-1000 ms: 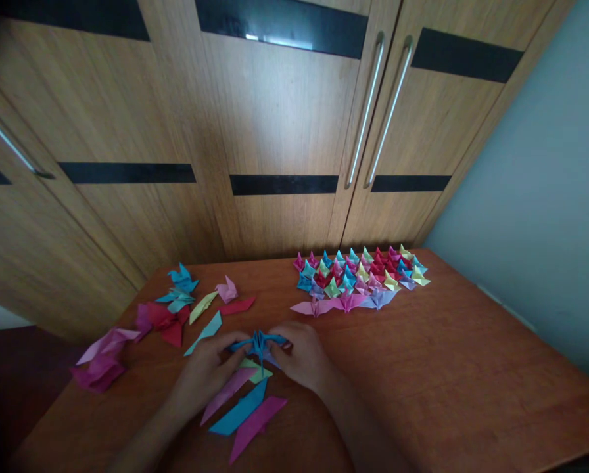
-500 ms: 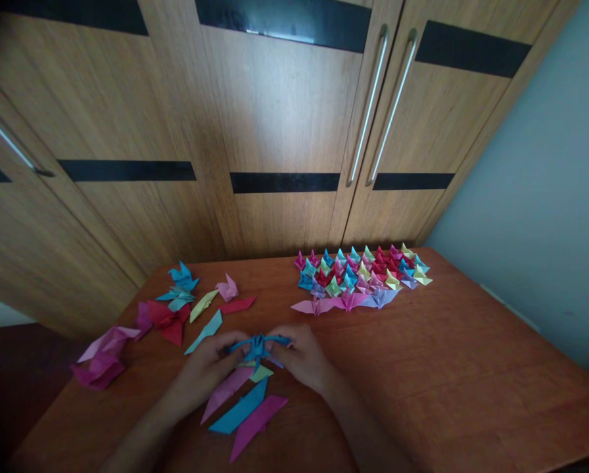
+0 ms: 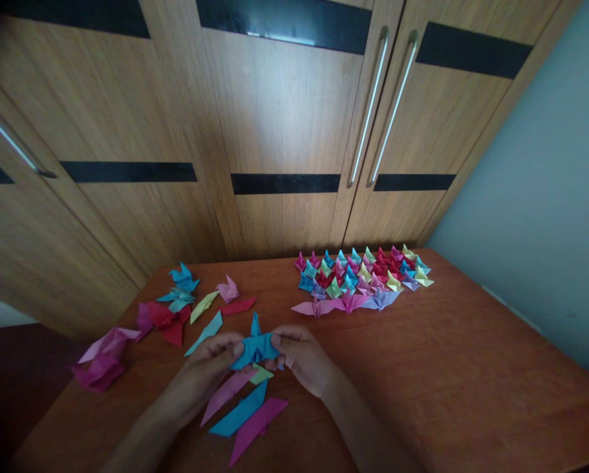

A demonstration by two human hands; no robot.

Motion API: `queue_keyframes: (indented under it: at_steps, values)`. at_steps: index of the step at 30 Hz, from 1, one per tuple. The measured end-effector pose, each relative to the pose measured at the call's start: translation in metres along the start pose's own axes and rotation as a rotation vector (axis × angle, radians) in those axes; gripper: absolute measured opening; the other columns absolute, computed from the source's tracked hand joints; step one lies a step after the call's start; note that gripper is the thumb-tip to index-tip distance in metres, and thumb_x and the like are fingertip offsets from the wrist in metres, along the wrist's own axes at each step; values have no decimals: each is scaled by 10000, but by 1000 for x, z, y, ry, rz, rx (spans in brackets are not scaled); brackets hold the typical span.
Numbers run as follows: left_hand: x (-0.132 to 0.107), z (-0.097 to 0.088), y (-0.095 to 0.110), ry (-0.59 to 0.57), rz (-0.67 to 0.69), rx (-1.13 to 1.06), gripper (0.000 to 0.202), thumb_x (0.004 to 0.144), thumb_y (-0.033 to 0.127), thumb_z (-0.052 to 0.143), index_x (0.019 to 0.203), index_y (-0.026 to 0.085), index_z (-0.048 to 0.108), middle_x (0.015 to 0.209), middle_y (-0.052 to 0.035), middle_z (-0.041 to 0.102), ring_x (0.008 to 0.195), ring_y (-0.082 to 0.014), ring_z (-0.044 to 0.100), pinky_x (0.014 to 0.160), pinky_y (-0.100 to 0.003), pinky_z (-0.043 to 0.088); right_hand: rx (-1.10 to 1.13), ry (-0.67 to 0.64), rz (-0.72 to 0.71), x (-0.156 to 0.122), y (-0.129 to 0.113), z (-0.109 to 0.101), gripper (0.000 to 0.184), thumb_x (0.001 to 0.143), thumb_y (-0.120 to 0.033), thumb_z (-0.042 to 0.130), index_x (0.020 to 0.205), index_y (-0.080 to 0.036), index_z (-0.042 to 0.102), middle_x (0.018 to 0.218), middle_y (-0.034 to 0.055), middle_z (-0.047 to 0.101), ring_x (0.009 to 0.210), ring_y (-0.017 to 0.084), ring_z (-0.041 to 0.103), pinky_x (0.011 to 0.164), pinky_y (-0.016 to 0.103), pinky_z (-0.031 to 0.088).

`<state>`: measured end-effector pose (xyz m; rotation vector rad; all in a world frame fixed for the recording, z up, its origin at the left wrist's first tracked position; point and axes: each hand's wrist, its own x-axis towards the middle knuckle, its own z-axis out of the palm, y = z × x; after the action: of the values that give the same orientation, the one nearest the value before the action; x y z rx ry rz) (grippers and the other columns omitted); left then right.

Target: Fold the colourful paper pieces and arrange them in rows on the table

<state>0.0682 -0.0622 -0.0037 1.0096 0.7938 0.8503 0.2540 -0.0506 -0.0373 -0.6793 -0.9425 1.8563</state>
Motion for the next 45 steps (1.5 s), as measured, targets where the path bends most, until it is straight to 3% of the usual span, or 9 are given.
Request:
queue_keyframes:
  at_steps: [10,16,21,26,33,38,45]
  values:
    - [1,5,-5,27,9,-247,185,745,287,697,648,150,621,627,-8,619,618,-130,576,663,-272,462,95,22,-26,-1,3,0,336,662,-414,763,566,-162,563,508,-24,562,464,92,512,489,208,412]
    - [0,10,-2,85,11,-302,329,684,375,744,573,161,519,543,28,562,514,-102,520,560,-237,445,77,28,-63,0,8,-4,401,668,-476,745,545,-175,511,484,-54,482,434,72,419,465,205,351]
    - [0,7,6,92,-21,-100,247,730,374,699,664,159,595,619,9,615,598,-129,571,611,-246,461,35,24,-98,0,3,-3,397,713,-467,712,548,-172,503,485,-55,464,456,77,422,488,213,334]
    - [2,-2,13,-83,-55,241,236,746,365,674,850,153,687,832,-47,697,829,-209,623,794,-312,467,-178,0,-70,-1,-4,-2,334,758,-432,679,612,-155,563,528,-35,538,502,82,470,523,211,344]
    - [9,-11,6,0,-49,473,247,764,393,637,774,148,667,761,-24,679,750,-186,599,674,-261,454,-541,-132,-5,-5,-19,-6,288,720,-423,706,690,-141,657,687,1,640,661,129,571,641,238,421]
    - [4,-11,7,-50,-18,394,234,795,358,623,732,135,654,666,4,626,623,-124,536,601,-218,416,-423,-177,42,-7,-18,-7,302,725,-429,703,718,-130,664,680,5,637,635,119,568,646,247,447]
    - [-6,-9,7,-207,11,106,296,780,391,651,673,115,668,550,-5,610,527,-98,504,536,-196,386,-168,-263,3,-10,-12,-6,387,711,-482,711,669,-104,640,545,-17,559,463,62,467,476,184,362]
